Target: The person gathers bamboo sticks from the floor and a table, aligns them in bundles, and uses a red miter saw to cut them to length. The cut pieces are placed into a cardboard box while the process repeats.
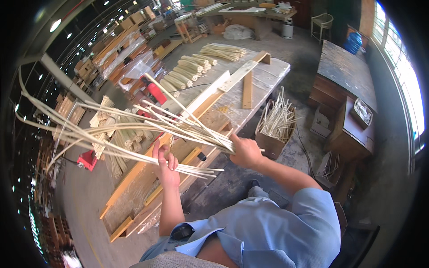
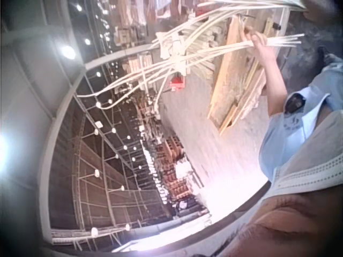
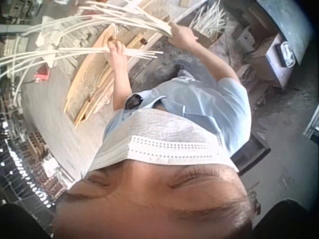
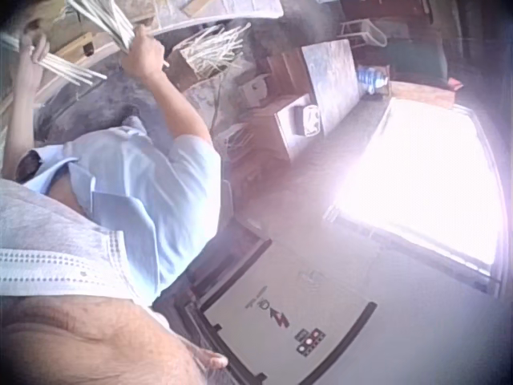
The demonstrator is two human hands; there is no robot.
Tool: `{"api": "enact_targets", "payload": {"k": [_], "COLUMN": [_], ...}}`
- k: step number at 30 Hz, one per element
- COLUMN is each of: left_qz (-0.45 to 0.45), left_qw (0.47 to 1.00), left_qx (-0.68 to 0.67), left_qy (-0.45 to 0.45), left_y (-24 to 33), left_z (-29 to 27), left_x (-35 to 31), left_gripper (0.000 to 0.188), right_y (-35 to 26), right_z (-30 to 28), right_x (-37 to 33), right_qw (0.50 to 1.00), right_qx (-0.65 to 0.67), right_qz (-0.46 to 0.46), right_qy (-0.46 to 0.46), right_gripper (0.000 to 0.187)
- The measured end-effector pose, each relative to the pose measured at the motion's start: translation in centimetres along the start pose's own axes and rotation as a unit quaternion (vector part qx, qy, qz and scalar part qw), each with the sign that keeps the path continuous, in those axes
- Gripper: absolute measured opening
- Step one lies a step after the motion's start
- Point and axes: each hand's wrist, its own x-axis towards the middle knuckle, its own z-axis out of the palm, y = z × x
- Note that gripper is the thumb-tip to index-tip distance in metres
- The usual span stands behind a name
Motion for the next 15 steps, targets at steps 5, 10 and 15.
{"api": "enact_targets", "payload": {"k": [5,10,15], "left_qz": [-0.022,-0.055,-0.127], "left_qw": [0.998,0.99,0.981], "left_qx": [0.007,0.029,0.075], "left_qy": [-0.054,-0.126,-0.125], "left_y": [-3.7,-9.6,-16.2], "left_z": [7.9,16.9,28.6], "left_x": [3.7,7.2,9.1], "left_gripper": [0.101,0.097,0.044], "right_y": [5.0,12.1,20.8], "right_z": [-0.7,-2.0,-5.0], "right_x": [-4.5,-5.6,-6.6], "right_qw": [0.997,0.988,0.978], "right_qx": [0.039,0.086,0.11], "right_qz": [0.058,0.111,0.158], "right_qy": [0.023,0.06,0.079], "right_gripper": [0.043,0.043,0.042]}}
